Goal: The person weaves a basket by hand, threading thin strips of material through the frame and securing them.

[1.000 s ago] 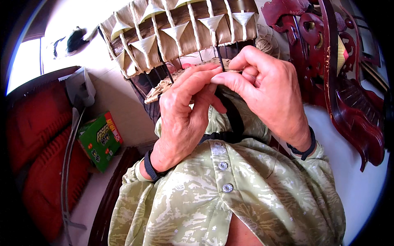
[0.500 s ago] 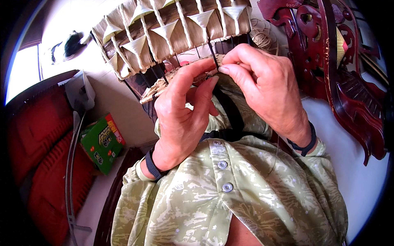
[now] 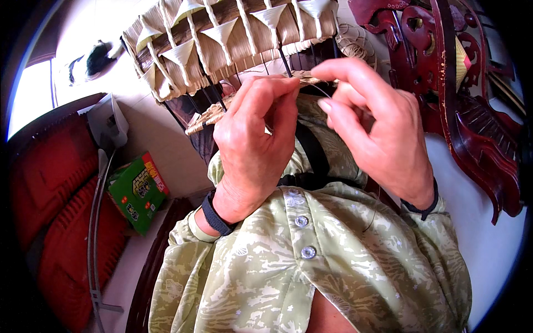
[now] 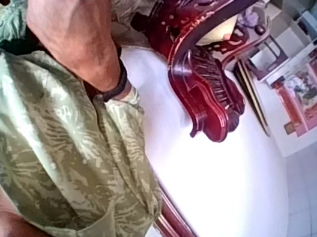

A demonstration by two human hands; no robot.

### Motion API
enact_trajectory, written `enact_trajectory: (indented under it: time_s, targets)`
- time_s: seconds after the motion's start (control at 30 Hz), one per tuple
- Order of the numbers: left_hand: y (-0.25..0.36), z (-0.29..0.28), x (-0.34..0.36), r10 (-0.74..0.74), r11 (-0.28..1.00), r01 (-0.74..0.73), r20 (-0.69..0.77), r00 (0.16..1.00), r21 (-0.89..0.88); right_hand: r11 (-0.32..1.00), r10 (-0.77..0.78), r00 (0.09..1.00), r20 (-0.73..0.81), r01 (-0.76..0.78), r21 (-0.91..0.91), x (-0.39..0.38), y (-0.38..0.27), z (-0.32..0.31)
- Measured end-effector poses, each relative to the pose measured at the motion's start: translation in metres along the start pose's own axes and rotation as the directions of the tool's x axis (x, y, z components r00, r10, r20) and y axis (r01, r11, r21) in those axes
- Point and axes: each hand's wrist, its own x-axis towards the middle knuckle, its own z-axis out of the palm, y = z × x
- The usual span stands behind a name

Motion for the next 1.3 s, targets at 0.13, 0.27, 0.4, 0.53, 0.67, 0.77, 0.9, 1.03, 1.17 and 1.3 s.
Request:
enact_trajectory:
  time_s: [0.13, 0.27, 0.4, 0.53, 0.67, 0.77, 0.9, 1.03, 1.17, 1.3]
  targets:
    - [0.002, -0.001, 0.003, 0.111, 0.988, -0.114, 0.032, 0.993, 0.105, 0.984, -0.02, 0.997, 0.075, 0.006, 0.178, -0.011, -0.007, -0.005]
    - [-0.005, -0.008, 0.001, 0.313, 0.925, -0.327, 0.099, 0.945, 0.193, 0.922, -0.139, 0.988, 0.063, 0.106, 0.372, -0.003, -0.014, 0.011]
    - [-0.018, -0.017, -0.007, 0.291, 0.932, -0.316, 0.156, 0.944, 0.178, 0.88, -0.174, 0.985, 0.001, 0.155, 0.449, 0.005, -0.014, 0.028]
    - [-0.01, -0.006, -0.005, 0.056, 0.996, -0.053, 0.04, 0.998, -0.074, 0.926, -0.004, 1.0, -0.002, 0.005, 0.379, 0.018, -0.007, 0.01]
    - [-0.005, -0.005, -0.004, -0.058, 0.985, 0.066, 0.056, 0.997, -0.158, 0.961, -0.269, 0.954, -0.133, 0.257, -0.101, 0.02, 0.022, 0.011]
    - [-0.007, -0.003, -0.006, -0.09, 0.972, 0.093, 0.024, 0.996, -0.215, 0.939, -0.335, 0.934, -0.124, 0.319, -0.128, 0.021, 0.026, 0.013]
    - [-0.006, -0.002, -0.006, -0.097, 0.954, 0.094, 0.004, 0.995, -0.286, 0.91, -0.4, 0.911, -0.097, 0.383, -0.156, 0.027, 0.027, 0.014]
    - [-0.006, -0.003, -0.006, -0.023, 0.973, 0.024, 0.003, 1.0, -0.232, 0.902, -0.415, 0.909, -0.021, 0.409, -0.14, 0.03, 0.025, 0.009]
    - [-0.008, -0.006, -0.008, 0.049, 0.99, -0.045, 0.029, 0.998, -0.131, 0.917, -0.399, 0.917, -0.017, 0.398, -0.036, 0.034, 0.027, 0.007]
    - [-0.011, -0.005, -0.008, 0.127, 0.991, -0.125, 0.03, 0.991, -0.049, 0.918, -0.387, 0.922, -0.011, 0.385, -0.096, 0.032, 0.024, 0.005]
